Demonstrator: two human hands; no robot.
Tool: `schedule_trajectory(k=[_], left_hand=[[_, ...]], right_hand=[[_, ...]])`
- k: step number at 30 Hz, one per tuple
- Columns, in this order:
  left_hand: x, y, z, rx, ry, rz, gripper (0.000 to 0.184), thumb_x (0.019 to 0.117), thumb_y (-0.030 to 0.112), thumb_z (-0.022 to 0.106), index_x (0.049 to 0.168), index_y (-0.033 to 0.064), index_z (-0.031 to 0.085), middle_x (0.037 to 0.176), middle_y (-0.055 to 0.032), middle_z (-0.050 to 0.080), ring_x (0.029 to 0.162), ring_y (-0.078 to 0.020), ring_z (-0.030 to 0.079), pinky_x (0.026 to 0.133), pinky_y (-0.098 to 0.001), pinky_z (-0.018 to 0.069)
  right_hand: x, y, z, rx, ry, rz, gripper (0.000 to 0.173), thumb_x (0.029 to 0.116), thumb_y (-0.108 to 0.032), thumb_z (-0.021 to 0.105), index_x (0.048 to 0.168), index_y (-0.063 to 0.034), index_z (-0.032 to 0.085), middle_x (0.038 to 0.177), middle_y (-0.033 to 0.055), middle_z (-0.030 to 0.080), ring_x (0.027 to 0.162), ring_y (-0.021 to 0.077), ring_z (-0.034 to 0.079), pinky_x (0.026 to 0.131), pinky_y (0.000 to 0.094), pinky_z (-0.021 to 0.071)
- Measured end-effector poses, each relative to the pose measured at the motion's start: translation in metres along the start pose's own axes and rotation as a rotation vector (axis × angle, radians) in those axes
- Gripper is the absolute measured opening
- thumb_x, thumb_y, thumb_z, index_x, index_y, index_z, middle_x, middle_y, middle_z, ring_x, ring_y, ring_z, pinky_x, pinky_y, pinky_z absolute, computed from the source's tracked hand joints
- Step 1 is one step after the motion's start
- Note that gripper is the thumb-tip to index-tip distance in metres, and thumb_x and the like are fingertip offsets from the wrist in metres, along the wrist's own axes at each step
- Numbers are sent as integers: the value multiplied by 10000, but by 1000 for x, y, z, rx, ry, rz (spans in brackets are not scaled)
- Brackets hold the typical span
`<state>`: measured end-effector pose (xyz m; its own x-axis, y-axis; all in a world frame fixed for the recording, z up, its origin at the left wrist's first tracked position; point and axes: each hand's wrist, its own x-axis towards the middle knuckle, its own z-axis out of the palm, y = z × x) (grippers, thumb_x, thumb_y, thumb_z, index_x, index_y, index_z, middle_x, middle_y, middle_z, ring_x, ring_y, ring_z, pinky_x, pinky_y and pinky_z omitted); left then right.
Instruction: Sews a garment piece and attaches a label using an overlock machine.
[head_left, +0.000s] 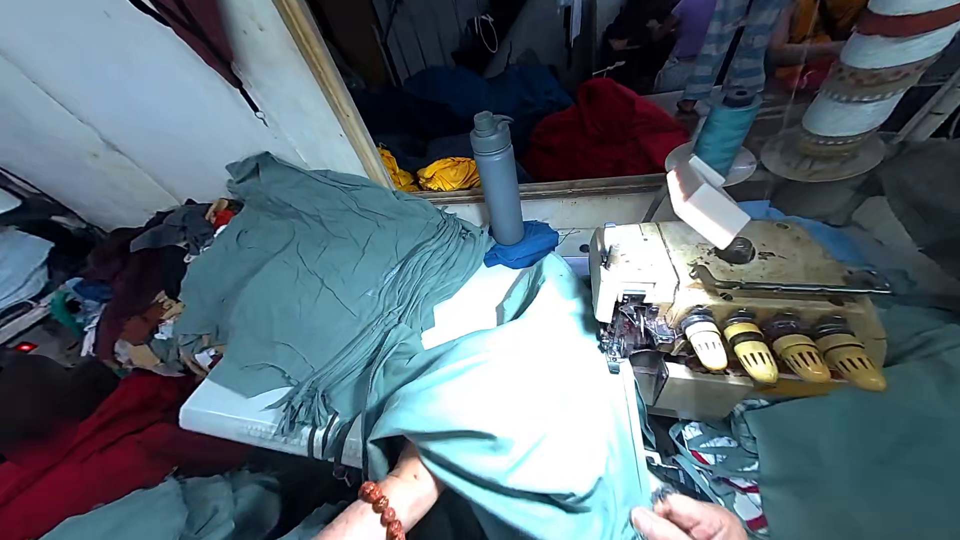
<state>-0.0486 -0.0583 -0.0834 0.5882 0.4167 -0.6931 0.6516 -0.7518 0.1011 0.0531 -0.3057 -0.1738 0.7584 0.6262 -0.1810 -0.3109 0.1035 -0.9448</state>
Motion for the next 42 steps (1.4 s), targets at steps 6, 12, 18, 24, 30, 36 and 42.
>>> schedule_trajectory(k=[6,12,18,24,30,36,42], left_hand=[[30,-3,-11,-7,192,-9,453,1101,127,386,1485,-112,422,1566,-295,407,1505,-377,343,1239,-418,243],[51,-38,3,243,400,220,431,1019,279,529,1266,-51,657,1302,-289,650,1282,-445,596,1054,-613,459],[10,-54,-74,225,60,276,461,969,410,682,1091,-33,723,1075,-259,706,1079,-440,673,932,-644,499],[76,-51,-88,86,758,405,368,929,356,725,760,29,723,736,-138,687,732,-322,698,671,-581,548],[79,19,-27,208,1111,405,202,894,148,579,788,41,714,778,-114,680,724,-303,694,621,-494,540],[33,82,34,139,969,696,228,861,293,608,771,102,694,660,-43,642,589,-212,668,484,-387,497],[40,58,25,-314,739,657,219,882,227,542,783,116,702,673,4,655,627,-107,647,551,-330,504]], right_hand=[[47,-1,10,74,170,-75,297,858,77,654,649,-134,643,611,-71,633,566,-3,575,562,188,494],[62,-4,18,111,268,-196,243,849,93,658,680,-79,689,641,-27,667,595,26,617,583,193,528],[46,-4,-2,-52,-37,-10,252,815,142,599,850,-91,690,668,-80,689,576,21,642,569,201,552],[50,16,1,-243,-29,-183,141,801,44,610,822,-63,700,765,-87,665,670,-40,609,613,165,532],[44,16,10,-312,-22,-134,158,853,-90,718,980,-11,666,862,-17,692,720,4,668,648,196,582],[42,18,12,-359,-77,-190,210,861,-89,718,1029,33,689,846,1,713,702,-12,653,644,174,562],[39,20,-8,-552,106,-463,163,891,-36,657,1027,54,659,998,129,713,849,55,688,732,189,581]])
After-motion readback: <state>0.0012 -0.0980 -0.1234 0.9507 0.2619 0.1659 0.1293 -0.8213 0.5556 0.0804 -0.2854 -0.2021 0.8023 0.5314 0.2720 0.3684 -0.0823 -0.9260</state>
